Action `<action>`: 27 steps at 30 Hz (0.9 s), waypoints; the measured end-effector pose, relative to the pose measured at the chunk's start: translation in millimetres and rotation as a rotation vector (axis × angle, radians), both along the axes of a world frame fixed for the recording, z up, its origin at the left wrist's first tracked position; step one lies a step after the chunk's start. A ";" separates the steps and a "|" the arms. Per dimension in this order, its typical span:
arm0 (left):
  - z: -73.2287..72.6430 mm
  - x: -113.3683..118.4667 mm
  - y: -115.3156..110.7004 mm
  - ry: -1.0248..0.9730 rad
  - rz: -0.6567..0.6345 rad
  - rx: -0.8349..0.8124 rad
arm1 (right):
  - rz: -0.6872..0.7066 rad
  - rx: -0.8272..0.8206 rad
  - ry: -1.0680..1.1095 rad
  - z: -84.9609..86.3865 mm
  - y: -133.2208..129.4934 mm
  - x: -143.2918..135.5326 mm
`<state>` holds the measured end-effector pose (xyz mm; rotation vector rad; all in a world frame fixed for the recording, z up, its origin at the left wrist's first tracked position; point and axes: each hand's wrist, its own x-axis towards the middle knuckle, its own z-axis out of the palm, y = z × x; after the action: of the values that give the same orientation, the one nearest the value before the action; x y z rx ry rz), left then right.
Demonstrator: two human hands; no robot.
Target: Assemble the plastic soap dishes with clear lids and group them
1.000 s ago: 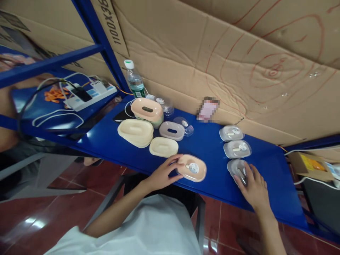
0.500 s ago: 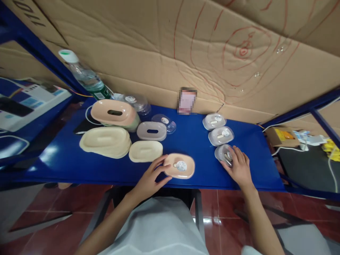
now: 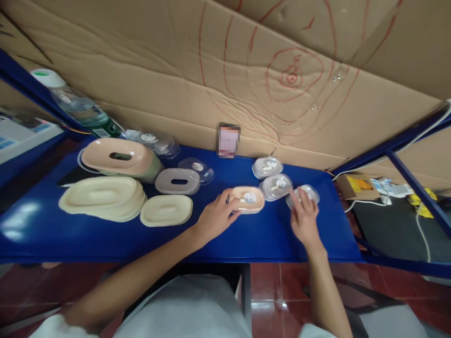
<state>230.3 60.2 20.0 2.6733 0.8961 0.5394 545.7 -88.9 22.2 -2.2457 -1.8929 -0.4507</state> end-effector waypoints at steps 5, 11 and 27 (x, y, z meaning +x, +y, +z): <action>1.4 21.5 0.7 -0.022 0.011 -0.023 | 0.102 -0.047 0.015 -4.9 29.6 -9.6; 0.9 51.5 -6.7 -0.024 -0.058 -0.044 | 0.070 -0.047 0.052 -14.8 31.5 53.0; -18.2 -187.4 -25.1 0.023 0.375 0.078 | 0.767 -0.024 0.192 4.1 120.6 -190.4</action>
<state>42.9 35.1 1.8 2.5923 1.4230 0.6343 355.3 31.7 26.3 -1.3325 -2.4252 -0.0845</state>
